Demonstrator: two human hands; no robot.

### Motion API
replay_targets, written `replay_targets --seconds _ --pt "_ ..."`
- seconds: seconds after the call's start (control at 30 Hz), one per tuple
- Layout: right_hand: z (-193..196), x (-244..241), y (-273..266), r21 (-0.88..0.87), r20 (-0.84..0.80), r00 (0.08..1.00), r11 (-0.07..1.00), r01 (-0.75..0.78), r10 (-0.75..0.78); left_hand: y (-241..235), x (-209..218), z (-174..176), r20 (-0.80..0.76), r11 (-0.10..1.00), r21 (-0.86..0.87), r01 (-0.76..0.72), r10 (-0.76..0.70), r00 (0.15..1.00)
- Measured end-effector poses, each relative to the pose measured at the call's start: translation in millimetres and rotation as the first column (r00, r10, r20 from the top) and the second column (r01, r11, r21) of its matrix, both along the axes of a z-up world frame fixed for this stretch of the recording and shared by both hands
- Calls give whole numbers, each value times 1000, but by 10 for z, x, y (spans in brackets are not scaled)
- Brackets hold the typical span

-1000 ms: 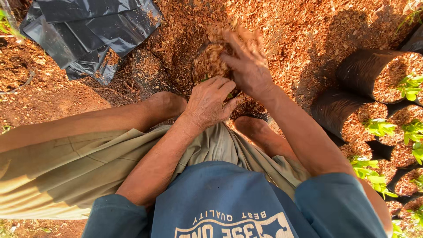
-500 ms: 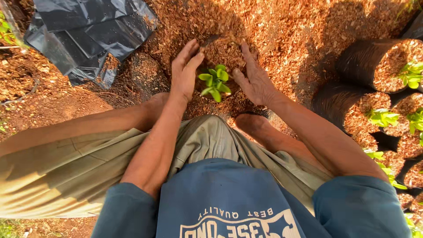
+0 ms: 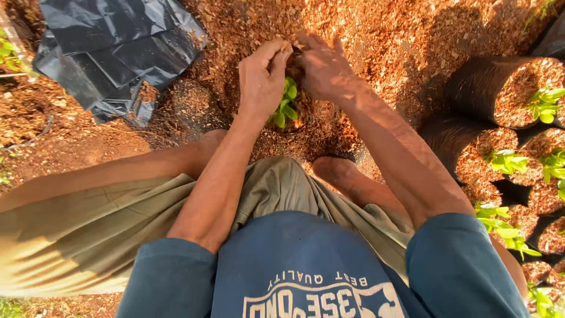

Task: The person fills a plastic potting bag with wood chips and then transplants a small plant seedling into the bag by hand.

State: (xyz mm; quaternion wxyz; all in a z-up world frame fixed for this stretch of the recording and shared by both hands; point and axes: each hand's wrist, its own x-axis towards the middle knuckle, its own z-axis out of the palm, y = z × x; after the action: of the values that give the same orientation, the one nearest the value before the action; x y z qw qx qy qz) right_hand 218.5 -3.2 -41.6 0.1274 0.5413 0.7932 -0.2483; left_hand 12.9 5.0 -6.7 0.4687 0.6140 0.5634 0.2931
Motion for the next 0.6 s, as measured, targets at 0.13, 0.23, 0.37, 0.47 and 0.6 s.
replay_targets --seconds 0.13,0.23,0.37,0.47,0.6 --pt "19 140 11 -141 -986 93 990 -32 -137 -175 -374 118 122 915 -359 -184 242 963" --pt "321 11 -566 -378 -847 -329 909 -176 -416 -542 -325 34 153 573 -797 -190 497 854" --pt "491 331 -525 -643 -697 263 743 183 -668 -260 -283 205 275 735 -670 -104 376 885" --pt "421 849 -548 -140 -941 -222 889 -436 -257 74 -429 208 346 859 -513 -3 210 914" --pt "129 1225 -788 -417 -33 521 485 768 -853 81 -356 189 121 922 -373 -108 164 979"
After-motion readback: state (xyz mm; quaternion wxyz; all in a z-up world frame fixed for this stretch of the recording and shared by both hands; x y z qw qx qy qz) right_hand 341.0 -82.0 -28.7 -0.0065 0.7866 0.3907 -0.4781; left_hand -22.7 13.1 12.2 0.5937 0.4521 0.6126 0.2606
